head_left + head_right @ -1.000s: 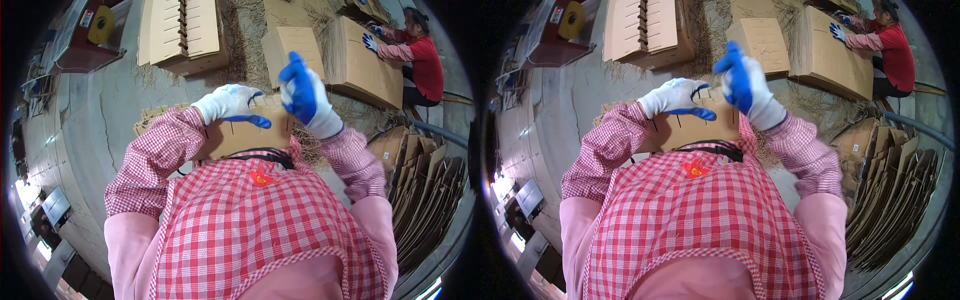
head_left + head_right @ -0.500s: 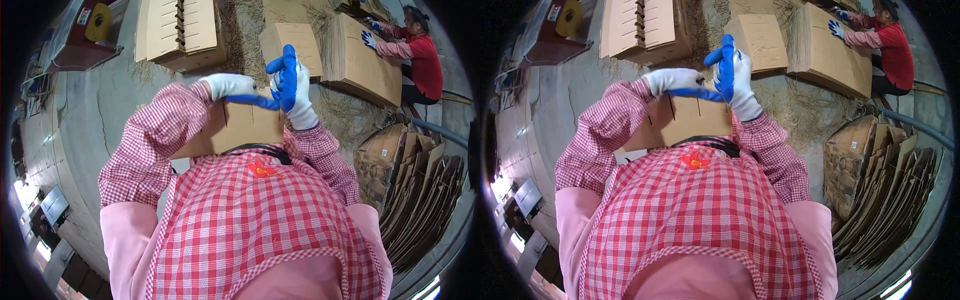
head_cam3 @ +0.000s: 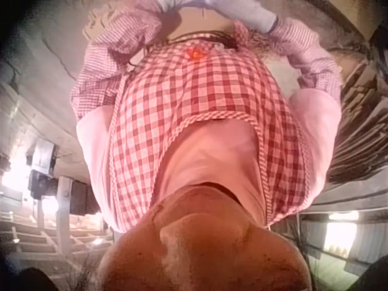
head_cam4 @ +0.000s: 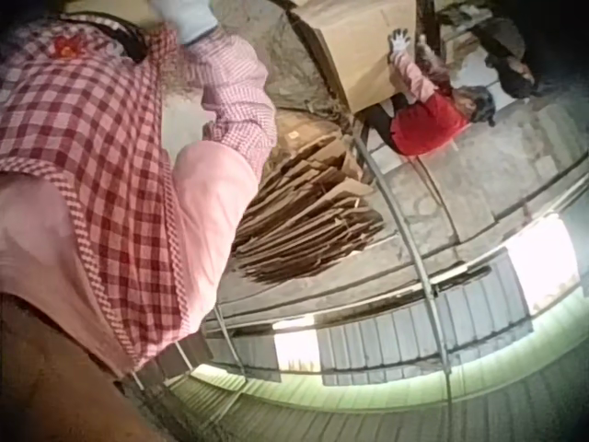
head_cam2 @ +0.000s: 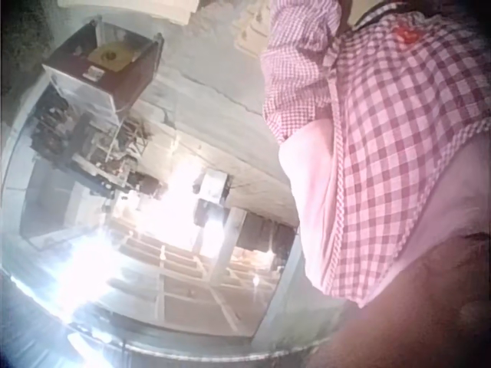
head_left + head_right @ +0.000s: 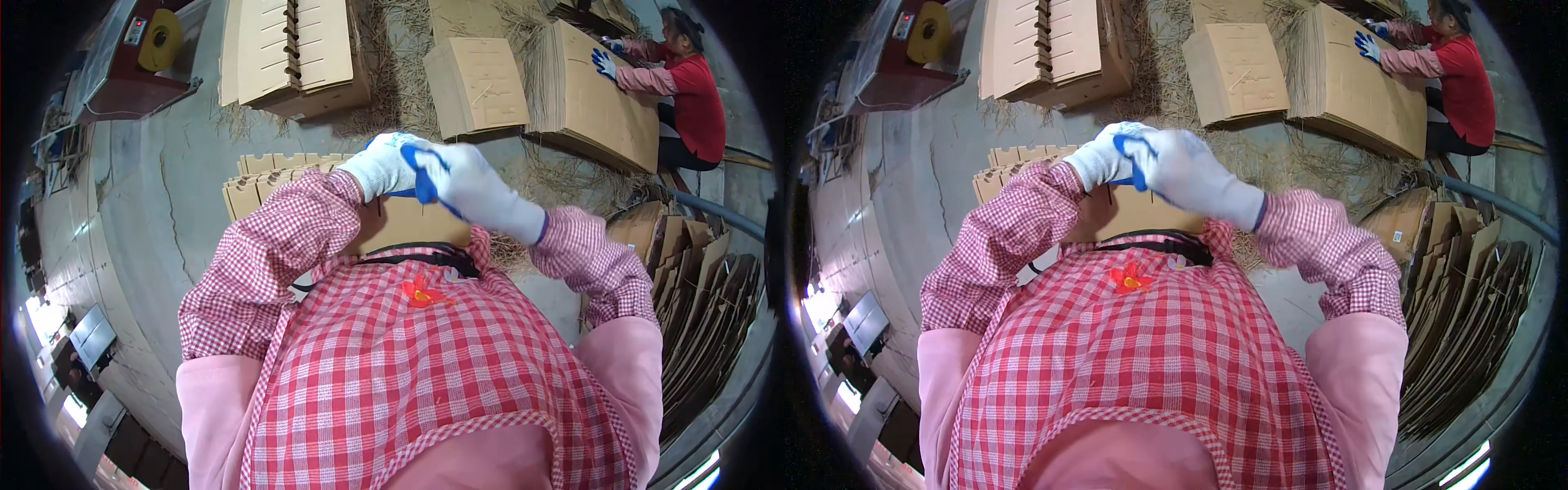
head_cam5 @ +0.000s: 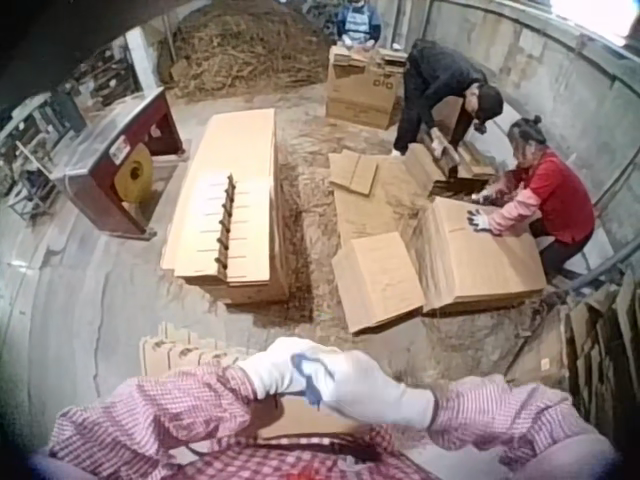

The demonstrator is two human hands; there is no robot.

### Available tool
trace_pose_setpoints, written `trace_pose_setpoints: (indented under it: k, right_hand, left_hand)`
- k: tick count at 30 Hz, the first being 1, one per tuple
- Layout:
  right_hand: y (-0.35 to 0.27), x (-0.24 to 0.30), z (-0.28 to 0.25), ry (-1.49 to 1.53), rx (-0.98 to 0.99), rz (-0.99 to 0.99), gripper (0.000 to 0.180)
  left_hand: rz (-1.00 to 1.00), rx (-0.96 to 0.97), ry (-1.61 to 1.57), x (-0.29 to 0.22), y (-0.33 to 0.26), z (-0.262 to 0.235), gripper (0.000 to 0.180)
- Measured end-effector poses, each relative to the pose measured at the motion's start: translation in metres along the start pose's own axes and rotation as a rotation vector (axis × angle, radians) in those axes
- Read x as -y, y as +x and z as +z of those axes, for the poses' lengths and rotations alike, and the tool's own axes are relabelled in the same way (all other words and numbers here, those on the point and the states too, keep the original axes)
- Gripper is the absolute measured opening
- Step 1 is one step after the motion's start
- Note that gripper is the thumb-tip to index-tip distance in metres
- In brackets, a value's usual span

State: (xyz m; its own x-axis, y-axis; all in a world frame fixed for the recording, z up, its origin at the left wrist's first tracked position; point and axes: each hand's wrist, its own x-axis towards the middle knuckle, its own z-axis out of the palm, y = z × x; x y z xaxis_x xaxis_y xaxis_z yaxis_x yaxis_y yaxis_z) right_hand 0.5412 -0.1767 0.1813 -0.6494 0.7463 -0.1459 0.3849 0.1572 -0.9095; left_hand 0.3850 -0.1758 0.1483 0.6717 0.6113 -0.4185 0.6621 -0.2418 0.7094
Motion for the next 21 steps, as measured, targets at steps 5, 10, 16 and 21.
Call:
trace_pose_setpoints:
  k: [5,10,16,21]
  right_hand:
    - [-0.014,0.039,0.000,0.424,-0.058,0.263,0.037]
    - [-0.001,0.015,-0.025,0.591,-0.255,0.265,0.040]
    - [0.043,-0.008,-0.023,0.944,-0.349,0.452,0.042]
    - [0.084,-0.061,-0.017,1.118,-0.557,0.590,0.038]
  left_hand:
    - [-0.252,0.139,-0.011,-0.002,-0.005,-0.004,0.057]
    - [-0.274,-0.055,-0.114,-0.019,-0.011,-0.015,0.073]
    - [-0.297,-0.068,-0.139,-0.004,-0.008,0.005,0.069]
    - [-0.327,-0.214,-0.099,0.003,-0.013,0.012,0.075]
